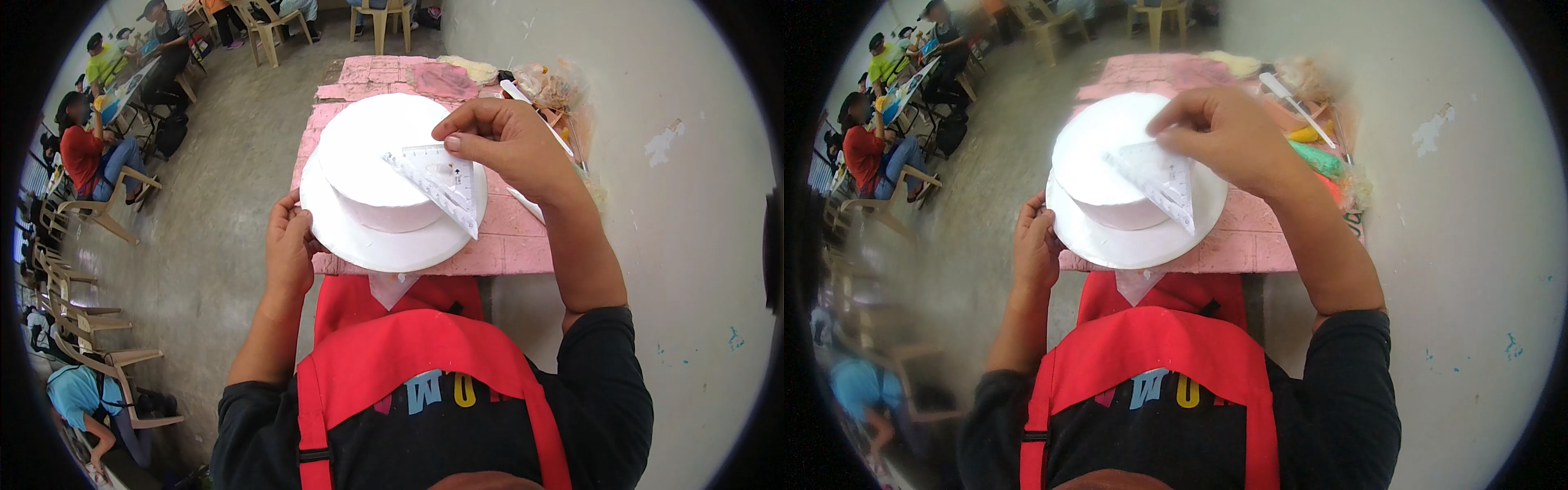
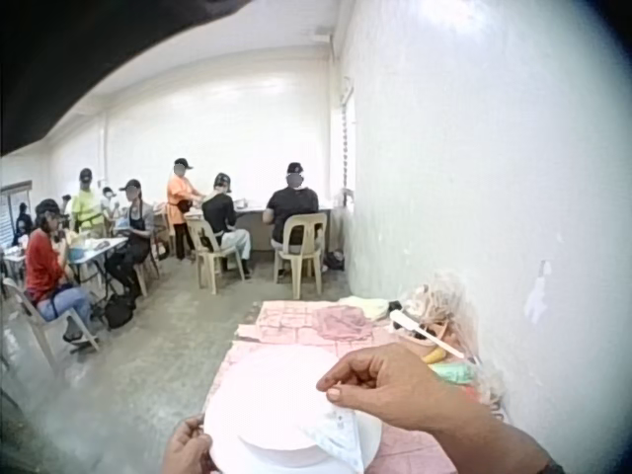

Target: The person smooths the top and sides of a white frosted cake using a triangular plastic scraper. They repeatedly rotate the cake stand and scrape the surface to even out the frosting, occasionally lifting the scraper to check the finish.

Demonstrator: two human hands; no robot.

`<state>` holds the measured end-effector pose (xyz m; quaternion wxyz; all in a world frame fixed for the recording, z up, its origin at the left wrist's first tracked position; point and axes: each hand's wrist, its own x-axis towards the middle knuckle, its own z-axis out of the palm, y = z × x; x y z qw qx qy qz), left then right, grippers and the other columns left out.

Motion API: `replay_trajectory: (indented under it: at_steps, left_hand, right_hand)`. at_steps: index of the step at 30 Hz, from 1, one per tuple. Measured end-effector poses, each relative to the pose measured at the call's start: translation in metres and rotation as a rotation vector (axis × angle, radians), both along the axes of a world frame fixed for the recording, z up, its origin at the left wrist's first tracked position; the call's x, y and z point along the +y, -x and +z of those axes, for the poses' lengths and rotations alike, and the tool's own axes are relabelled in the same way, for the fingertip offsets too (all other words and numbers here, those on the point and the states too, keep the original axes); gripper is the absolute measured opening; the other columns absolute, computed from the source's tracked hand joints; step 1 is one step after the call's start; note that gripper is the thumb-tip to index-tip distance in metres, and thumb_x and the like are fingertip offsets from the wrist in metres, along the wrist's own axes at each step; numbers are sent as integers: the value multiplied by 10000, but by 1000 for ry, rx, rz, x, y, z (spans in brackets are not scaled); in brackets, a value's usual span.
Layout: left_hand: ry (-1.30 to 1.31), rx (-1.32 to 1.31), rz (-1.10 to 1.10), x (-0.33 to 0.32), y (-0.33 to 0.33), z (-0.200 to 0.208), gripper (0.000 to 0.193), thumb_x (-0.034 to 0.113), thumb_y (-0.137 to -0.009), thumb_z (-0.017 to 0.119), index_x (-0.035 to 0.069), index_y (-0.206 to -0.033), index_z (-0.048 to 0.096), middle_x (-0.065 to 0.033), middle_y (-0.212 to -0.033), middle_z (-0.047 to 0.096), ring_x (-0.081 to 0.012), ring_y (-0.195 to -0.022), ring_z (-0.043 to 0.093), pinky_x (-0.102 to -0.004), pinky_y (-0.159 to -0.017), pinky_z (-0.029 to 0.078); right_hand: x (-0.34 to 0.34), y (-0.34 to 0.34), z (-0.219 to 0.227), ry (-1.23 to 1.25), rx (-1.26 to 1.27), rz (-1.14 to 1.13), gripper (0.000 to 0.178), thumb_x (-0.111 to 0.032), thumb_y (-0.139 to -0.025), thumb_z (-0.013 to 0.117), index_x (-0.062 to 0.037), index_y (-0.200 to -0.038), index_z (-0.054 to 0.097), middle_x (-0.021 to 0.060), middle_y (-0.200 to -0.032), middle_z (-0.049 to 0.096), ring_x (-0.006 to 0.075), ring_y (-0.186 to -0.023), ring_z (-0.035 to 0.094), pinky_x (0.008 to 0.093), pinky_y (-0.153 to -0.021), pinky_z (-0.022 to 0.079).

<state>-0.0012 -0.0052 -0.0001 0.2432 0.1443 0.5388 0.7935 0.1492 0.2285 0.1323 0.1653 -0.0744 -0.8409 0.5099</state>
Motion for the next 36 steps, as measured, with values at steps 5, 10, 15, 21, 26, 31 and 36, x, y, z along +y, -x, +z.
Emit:
replay_trajectory:
  at_steps: [5,10,15,21,26,31,36]
  left_hand:
    - [26,1,3,-2,-1,0,405,94,-851,445,-41,-1229,386,-87,-995,543,-131,-750,590,-265,-572,536]
    - [41,12,-42,-4,2,-2,389,101,-867,436,-17,-1234,385,-115,-1098,540,-168,-882,602,-306,-676,544]
    - [58,11,-50,-6,3,-5,387,103,-870,433,-3,-1240,384,-125,-1148,530,-188,-947,607,-329,-730,551]
    - [60,11,-47,-5,4,-6,391,106,-870,436,-4,-1241,379,-126,-1149,531,-187,-942,607,-325,-728,546]
    - [61,10,-42,-6,5,-6,384,108,-875,435,-3,-1239,377,-123,-1138,540,-184,-941,607,-322,-727,541]
    - [53,12,-35,-5,3,-4,385,102,-869,437,-17,-1231,385,-101,-1066,540,-166,-868,602,-305,-674,541]
    - [49,9,-48,-5,3,-5,380,106,-876,430,-6,-1236,382,-122,-1131,543,-189,-944,610,-323,-734,546]
  right_hand:
    - [7,-3,-1,-77,-33,-85,176,-73,-805,639,13,-958,659,50,-894,654,90,-830,594,232,-781,471]
    - [31,-13,-5,-70,16,-159,185,-90,-804,642,6,-961,661,30,-872,645,67,-751,549,205,-685,440]
    - [51,-20,-6,-7,29,-308,189,-95,-805,643,4,-965,660,15,-857,629,52,-688,498,190,-607,388]
    - [34,-10,2,26,56,-193,193,-102,-819,638,-4,-984,656,23,-890,638,70,-775,550,196,-695,433]
    - [23,2,-5,49,0,-72,204,-104,-814,652,-2,-990,656,37,-927,648,84,-867,583,218,-778,460]
    - [40,1,-10,22,-2,-150,214,-113,-805,659,-7,-992,658,35,-907,646,79,-832,573,205,-745,454]
    - [57,-8,-7,31,-35,-298,212,-101,-803,655,-5,-992,657,30,-874,637,64,-746,543,186,-641,420]
